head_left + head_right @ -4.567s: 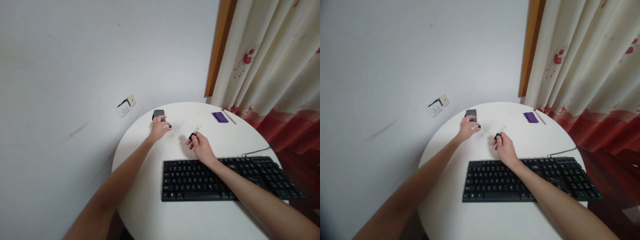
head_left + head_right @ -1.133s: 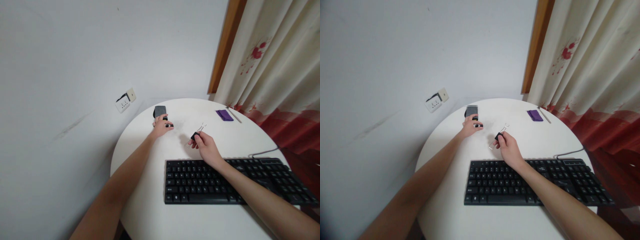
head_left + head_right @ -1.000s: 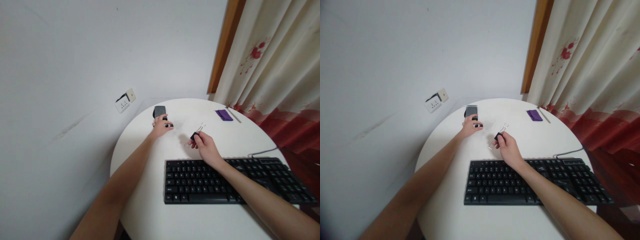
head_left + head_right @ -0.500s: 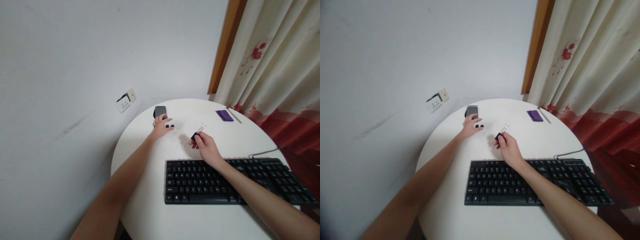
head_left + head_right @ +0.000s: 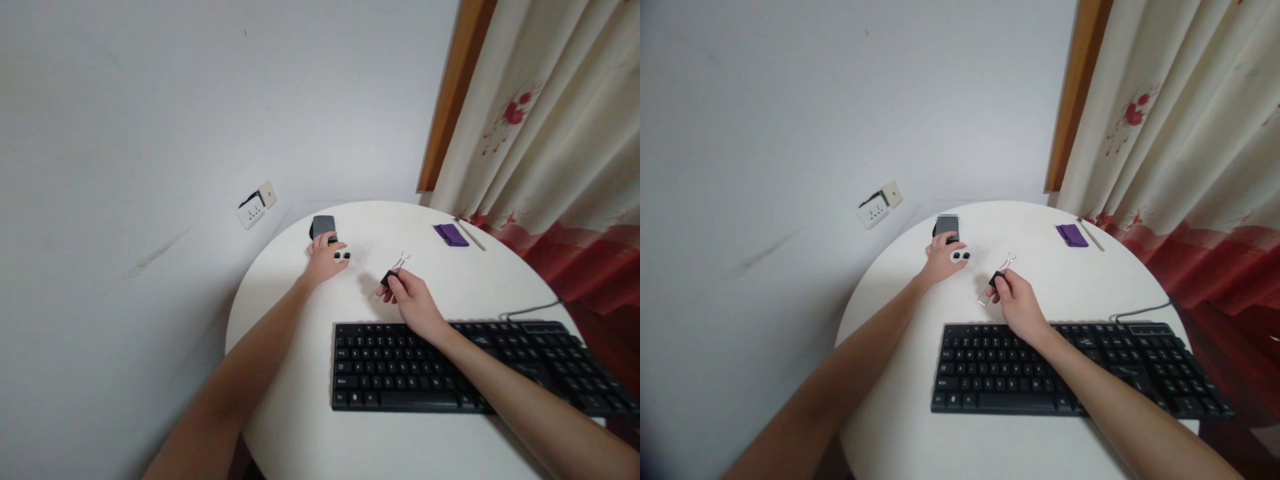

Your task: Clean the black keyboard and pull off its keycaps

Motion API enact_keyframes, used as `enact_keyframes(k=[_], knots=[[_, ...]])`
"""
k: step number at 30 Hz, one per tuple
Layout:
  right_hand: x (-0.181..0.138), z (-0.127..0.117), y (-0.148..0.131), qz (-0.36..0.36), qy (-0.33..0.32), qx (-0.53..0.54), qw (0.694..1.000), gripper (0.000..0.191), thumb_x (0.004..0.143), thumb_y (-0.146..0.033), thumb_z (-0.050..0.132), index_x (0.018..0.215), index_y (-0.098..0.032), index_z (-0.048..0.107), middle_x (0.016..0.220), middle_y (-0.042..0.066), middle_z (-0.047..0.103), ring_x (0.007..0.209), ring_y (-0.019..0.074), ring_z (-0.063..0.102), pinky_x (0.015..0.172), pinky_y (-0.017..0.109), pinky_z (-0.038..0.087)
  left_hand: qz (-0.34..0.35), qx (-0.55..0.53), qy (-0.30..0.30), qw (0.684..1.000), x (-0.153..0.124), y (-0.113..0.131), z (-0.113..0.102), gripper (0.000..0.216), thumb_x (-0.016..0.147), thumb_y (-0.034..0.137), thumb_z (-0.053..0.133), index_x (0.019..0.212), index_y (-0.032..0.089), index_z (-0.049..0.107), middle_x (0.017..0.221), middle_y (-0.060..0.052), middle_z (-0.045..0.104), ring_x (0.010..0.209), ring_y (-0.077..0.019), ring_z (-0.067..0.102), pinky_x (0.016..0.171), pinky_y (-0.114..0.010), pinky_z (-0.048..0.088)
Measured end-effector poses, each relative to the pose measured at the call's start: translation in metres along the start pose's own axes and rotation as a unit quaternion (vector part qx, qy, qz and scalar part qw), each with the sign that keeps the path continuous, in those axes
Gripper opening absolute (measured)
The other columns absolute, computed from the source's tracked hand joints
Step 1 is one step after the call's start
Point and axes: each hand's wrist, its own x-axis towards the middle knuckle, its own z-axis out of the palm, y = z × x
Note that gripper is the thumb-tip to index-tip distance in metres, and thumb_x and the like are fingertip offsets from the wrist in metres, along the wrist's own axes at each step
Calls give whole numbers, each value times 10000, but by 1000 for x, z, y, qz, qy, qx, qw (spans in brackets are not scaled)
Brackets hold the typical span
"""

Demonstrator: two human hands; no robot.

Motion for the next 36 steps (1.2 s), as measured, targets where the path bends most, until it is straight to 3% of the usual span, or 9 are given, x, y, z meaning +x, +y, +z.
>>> enact_keyframes(k=[11,36], knots=[[1,0,2,-6,-8,-4,1000,313,988,-419,436,825,-191,576,782,51,696,645,152,591,650,300,467,-11,-5,-6,1000,5,2,16,173,785,354,711,947,302,742,1441,-21,460,1331,-326,364,1009,-495,332],[0,-1,0,-4,-6,-11,1000,301,990,-392,435,826,-185,580,780,45,690,653,149,589,660,297,471,-34,-21,-4,999,8,1,19,170,759,378,734,894,274,737,1379,-36,518,1292,-315,413,980,-472,345]])
